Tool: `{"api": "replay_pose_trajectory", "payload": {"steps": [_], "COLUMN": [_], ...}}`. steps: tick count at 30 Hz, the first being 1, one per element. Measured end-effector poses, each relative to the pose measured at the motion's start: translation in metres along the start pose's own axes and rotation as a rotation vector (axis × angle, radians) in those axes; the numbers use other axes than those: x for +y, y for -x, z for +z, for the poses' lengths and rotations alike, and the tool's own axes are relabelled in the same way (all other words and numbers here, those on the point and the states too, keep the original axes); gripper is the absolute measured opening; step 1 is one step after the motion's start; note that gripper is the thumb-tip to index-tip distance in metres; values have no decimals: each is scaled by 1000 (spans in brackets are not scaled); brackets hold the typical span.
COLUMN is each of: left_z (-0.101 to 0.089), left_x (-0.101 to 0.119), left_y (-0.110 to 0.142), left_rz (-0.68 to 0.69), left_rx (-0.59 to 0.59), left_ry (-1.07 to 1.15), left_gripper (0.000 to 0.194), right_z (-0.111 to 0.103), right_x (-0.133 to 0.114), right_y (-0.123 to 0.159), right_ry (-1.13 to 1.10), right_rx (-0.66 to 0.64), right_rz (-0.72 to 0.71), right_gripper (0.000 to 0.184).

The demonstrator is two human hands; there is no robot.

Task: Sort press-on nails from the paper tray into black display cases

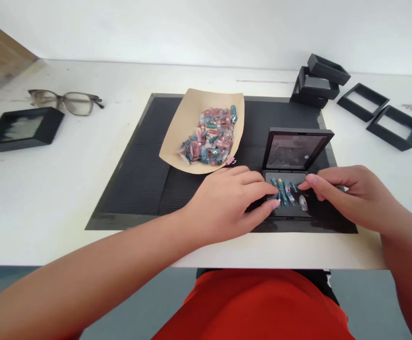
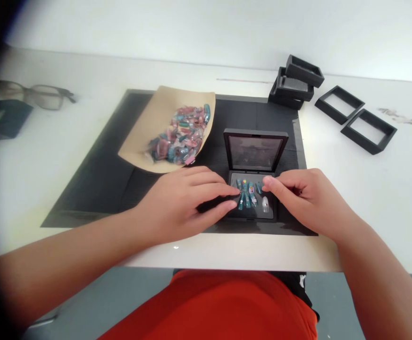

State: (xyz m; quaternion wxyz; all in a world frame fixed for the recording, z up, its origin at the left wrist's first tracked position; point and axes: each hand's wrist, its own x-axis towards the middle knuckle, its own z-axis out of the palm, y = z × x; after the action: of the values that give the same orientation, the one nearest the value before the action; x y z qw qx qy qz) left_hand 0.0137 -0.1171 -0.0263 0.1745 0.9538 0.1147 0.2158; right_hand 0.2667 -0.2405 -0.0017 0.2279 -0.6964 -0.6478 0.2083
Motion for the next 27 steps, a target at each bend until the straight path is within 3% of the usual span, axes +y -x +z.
{"api": "replay_pose_trajectory", "payload": {"steps": [5,10,13,16,20,27], "left_z": [-1,-2,-1,-1,-1,2], "left_x": [0,-1,-1,-1,-1,0], "left_y": [0,0,0,0,0,0], "left_rz": [-20,-11,-8,5,-4,5], "left_rx": [-16,-11,-2,3,-4,6], "left_ry": [8,18,15,7,-3,4], "left_gripper": [27,27,26,26,27,26], "right_z": [0,0,-1,-2,-2,6], "right_x": [-3,6,19,31,40,38], "right_y": [2,3,0,-5,-12,-14], "right_ry": [-33,96,123,169,307,389], "right_rx": [-7,361,440,368,196,226], "right_rz": [4,119,153,108,-7,-12], "right_gripper": [63,33,17,15,30,27]}}
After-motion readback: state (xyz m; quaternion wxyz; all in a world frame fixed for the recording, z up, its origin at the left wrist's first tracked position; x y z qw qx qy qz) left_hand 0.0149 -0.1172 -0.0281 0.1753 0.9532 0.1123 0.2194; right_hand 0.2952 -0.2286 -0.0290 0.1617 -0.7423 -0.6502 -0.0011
